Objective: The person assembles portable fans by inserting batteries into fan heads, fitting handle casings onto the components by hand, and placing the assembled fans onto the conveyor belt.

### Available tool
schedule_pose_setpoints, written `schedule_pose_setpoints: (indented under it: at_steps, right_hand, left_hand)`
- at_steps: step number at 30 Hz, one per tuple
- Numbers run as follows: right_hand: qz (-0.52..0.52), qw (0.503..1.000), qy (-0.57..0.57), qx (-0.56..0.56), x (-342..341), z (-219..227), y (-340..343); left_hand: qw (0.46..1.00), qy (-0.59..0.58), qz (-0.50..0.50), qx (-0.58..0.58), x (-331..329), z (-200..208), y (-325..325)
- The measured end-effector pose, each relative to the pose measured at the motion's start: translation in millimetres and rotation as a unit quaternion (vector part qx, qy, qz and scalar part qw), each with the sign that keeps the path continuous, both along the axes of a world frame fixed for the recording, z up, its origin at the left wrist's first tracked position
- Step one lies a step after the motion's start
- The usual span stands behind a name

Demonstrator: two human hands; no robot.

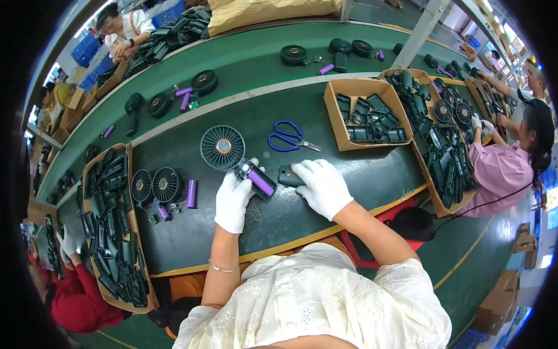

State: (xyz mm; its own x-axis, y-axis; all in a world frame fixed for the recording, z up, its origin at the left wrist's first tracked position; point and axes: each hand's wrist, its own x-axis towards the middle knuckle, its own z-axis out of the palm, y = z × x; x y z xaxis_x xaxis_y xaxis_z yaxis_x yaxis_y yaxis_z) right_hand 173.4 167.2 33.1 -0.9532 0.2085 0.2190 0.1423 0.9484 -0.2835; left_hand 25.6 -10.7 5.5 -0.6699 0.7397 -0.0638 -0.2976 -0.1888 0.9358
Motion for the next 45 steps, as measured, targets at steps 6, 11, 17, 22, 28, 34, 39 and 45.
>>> schedule_pose_setpoints:
  at_steps: [6,11,17,22,28,34,39,45]
  right_hand:
    - [0.003,0.981,0.119,-0.154,-28,11,-36]
    - [-0.042,0.984,0.106,-0.138,-40,-1,-56]
    - [-0.046,0.986,0.127,-0.093,-45,-4,-65]
    - [0.006,0.986,0.158,-0.052,-44,-5,-78]
    - [-0.03,0.864,0.154,-0.479,-27,-25,-59]
    - [-0.04,0.8,-0.11,-0.588,-24,0,-48]
    - [-0.022,0.821,-0.052,-0.569,-20,-17,-54]
    - [0.158,0.429,-0.125,-0.881,-13,-40,-33]
  left_hand:
    - [0.995,0.083,0.012,-0.059,5,3,-1]
    - [0.977,0.172,0.013,-0.13,0,8,-3]
    - [0.998,0.043,-0.009,-0.055,0,10,-8]
    - [0.989,-0.081,0.043,0.113,-3,-4,3]
    - [0.977,-0.097,0.037,0.187,-5,-9,0]
    - [0.989,-0.079,-0.048,0.117,1,-1,-4]
    - [0.986,-0.104,-0.082,0.103,0,-2,-2]
    - [0.958,-0.169,-0.134,0.188,5,13,0]
